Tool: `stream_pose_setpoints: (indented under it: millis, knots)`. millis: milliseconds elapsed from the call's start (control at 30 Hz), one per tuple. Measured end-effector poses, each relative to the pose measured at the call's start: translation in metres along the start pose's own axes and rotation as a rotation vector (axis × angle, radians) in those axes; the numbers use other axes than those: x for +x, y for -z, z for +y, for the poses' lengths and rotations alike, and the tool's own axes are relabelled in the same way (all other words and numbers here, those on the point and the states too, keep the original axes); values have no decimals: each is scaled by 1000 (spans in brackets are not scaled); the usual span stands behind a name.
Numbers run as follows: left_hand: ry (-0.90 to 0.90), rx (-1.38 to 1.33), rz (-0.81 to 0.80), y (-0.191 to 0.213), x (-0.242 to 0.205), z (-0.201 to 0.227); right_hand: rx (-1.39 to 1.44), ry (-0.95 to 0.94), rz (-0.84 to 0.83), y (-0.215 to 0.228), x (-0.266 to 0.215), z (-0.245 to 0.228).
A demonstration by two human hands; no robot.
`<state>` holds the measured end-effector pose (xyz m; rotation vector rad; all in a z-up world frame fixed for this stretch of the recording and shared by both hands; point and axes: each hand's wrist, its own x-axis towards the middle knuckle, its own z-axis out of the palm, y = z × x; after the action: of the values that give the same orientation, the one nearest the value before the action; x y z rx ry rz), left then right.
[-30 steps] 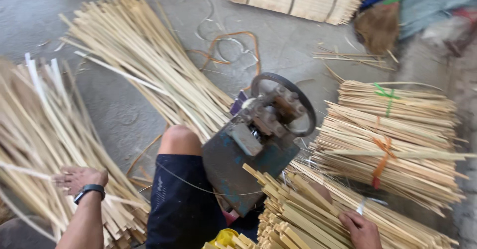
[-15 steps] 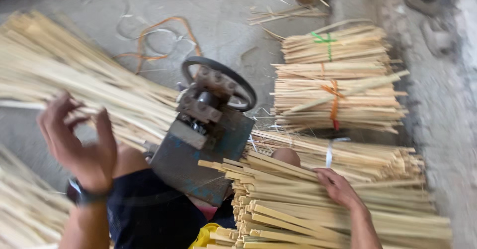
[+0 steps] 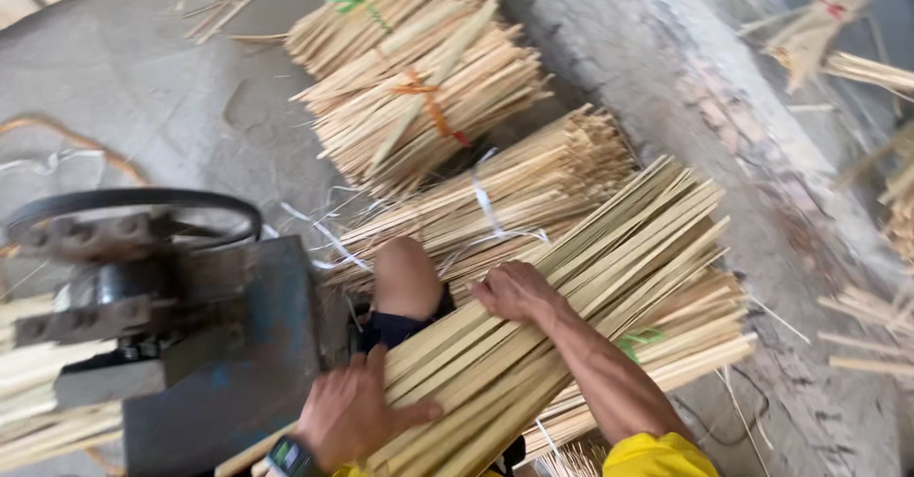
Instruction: The person feeds long bamboo strips through a grinding machine to smooth or shape them. They handle the strips by hand, guiding them through the machine and stacking the processed pieces into bundles on the floor.
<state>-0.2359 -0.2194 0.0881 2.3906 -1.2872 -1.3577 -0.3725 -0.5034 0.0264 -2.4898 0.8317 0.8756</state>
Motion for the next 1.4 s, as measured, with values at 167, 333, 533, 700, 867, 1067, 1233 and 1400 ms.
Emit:
stream_pose_setpoints:
  millis: [167,333,533,700,867,1067,1233,1400]
  knots:
    - [-111,178,59,-11,-3,7,150,302,491,-32,-53,26]
    - [-99,271,-5,3,4,12,251,308,615,-48,-55,27]
    - [125,291,-72,22,15,-5,308,335,511,-51,-45,42]
    - [100,138,75,26,25,-38,260,366,229,-34,-17,57]
    - [81,42,210,13,36,-68,355,226,162,-25,0,50]
    - [150,148,439,-14,13,-140,456,355,283,-11,4,61]
    - [438,8,184,-19,-4,-166,450,538,503,18,-11,61]
    - [176,-242,668,-36,-17,-132,421,719,704,46,-30,14]
